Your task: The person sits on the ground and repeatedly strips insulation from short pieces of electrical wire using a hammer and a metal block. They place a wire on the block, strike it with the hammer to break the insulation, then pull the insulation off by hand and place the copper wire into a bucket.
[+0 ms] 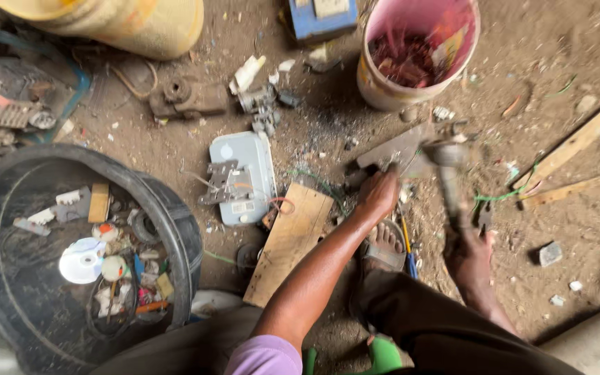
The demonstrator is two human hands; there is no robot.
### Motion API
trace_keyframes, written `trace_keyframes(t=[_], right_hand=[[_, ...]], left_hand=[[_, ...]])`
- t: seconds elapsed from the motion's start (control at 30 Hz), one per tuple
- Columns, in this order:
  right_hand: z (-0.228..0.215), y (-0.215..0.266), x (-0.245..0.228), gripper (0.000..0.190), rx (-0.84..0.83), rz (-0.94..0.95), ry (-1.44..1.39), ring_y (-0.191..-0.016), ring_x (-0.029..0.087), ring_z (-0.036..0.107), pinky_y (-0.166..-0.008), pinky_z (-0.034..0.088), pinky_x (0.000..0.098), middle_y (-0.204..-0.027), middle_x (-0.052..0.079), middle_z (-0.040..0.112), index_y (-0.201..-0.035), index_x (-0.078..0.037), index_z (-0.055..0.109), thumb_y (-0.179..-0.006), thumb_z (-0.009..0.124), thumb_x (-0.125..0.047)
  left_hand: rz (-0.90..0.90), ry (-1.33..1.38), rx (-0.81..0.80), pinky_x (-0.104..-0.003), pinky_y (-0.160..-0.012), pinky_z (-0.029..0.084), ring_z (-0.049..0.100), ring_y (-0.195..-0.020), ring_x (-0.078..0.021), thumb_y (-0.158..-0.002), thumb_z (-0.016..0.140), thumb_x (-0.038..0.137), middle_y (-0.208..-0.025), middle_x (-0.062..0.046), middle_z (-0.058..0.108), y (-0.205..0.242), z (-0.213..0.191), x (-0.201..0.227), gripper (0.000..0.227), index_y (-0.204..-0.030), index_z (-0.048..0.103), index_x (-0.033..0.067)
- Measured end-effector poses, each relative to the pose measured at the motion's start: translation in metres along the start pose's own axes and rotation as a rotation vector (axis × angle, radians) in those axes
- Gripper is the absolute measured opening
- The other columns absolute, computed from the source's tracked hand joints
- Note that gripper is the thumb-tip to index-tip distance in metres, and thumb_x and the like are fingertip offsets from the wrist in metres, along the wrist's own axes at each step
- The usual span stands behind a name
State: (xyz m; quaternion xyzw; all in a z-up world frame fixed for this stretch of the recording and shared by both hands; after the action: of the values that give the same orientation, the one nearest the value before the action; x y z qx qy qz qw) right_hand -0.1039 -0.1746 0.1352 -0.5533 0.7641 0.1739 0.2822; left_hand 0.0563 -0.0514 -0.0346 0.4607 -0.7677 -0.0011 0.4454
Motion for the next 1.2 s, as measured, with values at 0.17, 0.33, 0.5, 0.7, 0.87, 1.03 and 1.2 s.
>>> trace_keyframes(t=[0.17, 0.33, 0.5, 0.7, 0.87, 1.03, 1.2], right_hand=[[0.012, 0.026, 0.049, 0.054, -0.060, 0.404, 0.028, -0.048, 0.020, 0.055, -0.053, 0.045, 0.0376, -0.066, 0.013, 0.063, -0.159, -0.007, 0.047, -0.108, 0.057, -0.019], [-0.025, 0.045, 0.054, 0.044, 0.103, 0.359, 0.233, -0.068, 0.025, 0.062, -0.059, 0.052, 0.0424, -0.098, 0.021, 0.067, -0.146, -0.002, 0.058, -0.109, 0.064, -0.025], [-0.056, -0.005, 0.012, 0.052, 0.037, 0.168, -0.319, -0.123, 0.030, 0.062, -0.097, 0.054, 0.0413, -0.141, 0.023, 0.060, -0.148, 0.000, 0.054, -0.100, 0.062, -0.019], [-0.063, -0.084, -0.064, 0.040, -0.244, 0.152, -0.272, -0.113, 0.023, 0.070, -0.096, 0.056, 0.0437, -0.126, 0.009, 0.074, -0.128, -0.013, 0.072, -0.093, 0.070, -0.034], [-0.071, -0.081, -0.079, 0.030, -0.247, 0.179, -0.203, -0.093, 0.022, 0.075, -0.085, 0.062, 0.0416, -0.104, 0.011, 0.080, -0.108, -0.010, 0.078, -0.093, 0.072, -0.036], [-0.073, -0.071, -0.043, 0.030, -0.102, 0.302, -0.411, -0.093, 0.022, 0.074, -0.089, 0.057, 0.0405, -0.103, 0.014, 0.080, -0.113, -0.004, 0.077, -0.094, 0.073, -0.027], [-0.089, -0.076, 0.024, 0.025, 0.196, 0.389, -0.573, -0.089, 0.023, 0.067, -0.076, 0.053, 0.0403, -0.103, 0.021, 0.075, -0.118, 0.006, 0.073, -0.102, 0.070, -0.013]], left_hand=[[0.272, -0.129, 0.400, -0.044, -0.047, 0.051, 0.061, -0.058, -0.0289, -0.093, 0.056, 0.016, -0.074, -0.017, 0.065, 0.025, -0.032, 0.020, 0.033, -0.122, 0.056, -0.0019], [0.031, 0.145, 0.019, -0.044, -0.046, 0.047, 0.054, -0.050, -0.0217, -0.109, 0.055, 0.027, -0.068, -0.011, 0.065, 0.062, -0.048, 0.025, 0.028, -0.121, 0.060, 0.0027], [0.144, 0.155, 0.025, -0.045, -0.053, 0.058, 0.064, -0.055, -0.0251, -0.100, 0.059, 0.026, -0.080, -0.017, 0.071, 0.130, -0.097, 0.078, 0.050, -0.142, 0.050, 0.0011], [0.252, 0.169, 0.045, -0.044, -0.067, 0.059, 0.073, -0.063, -0.0279, -0.101, 0.058, 0.036, -0.079, -0.016, 0.074, 0.184, -0.157, 0.152, 0.053, -0.139, 0.053, -0.0003], [0.288, 0.260, 0.010, -0.037, -0.067, 0.060, 0.075, -0.061, -0.0223, -0.106, 0.050, 0.042, -0.059, -0.004, 0.070, 0.212, -0.182, 0.167, 0.049, -0.132, 0.054, 0.0006], [0.297, 0.241, 0.049, -0.038, -0.062, 0.058, 0.074, -0.059, -0.0232, -0.107, 0.049, 0.041, -0.057, -0.006, 0.070, 0.220, -0.185, 0.167, 0.044, -0.125, 0.056, 0.0015], [0.319, 0.316, 0.083, -0.039, -0.052, 0.055, 0.075, -0.062, -0.0210, -0.110, 0.044, 0.040, -0.072, -0.006, 0.069, 0.221, -0.168, 0.158, 0.038, -0.113, 0.060, 0.0061]])
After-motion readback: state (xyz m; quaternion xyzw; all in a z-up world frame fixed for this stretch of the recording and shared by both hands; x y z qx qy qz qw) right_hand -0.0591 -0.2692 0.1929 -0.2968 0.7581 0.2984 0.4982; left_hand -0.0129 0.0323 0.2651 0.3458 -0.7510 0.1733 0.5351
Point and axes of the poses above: each hand's wrist, its own y-axis away from the middle knuckle, its own z-axis out of the palm, x = y × z, the point moved 7 cm from there along -y, towards the middle knuckle
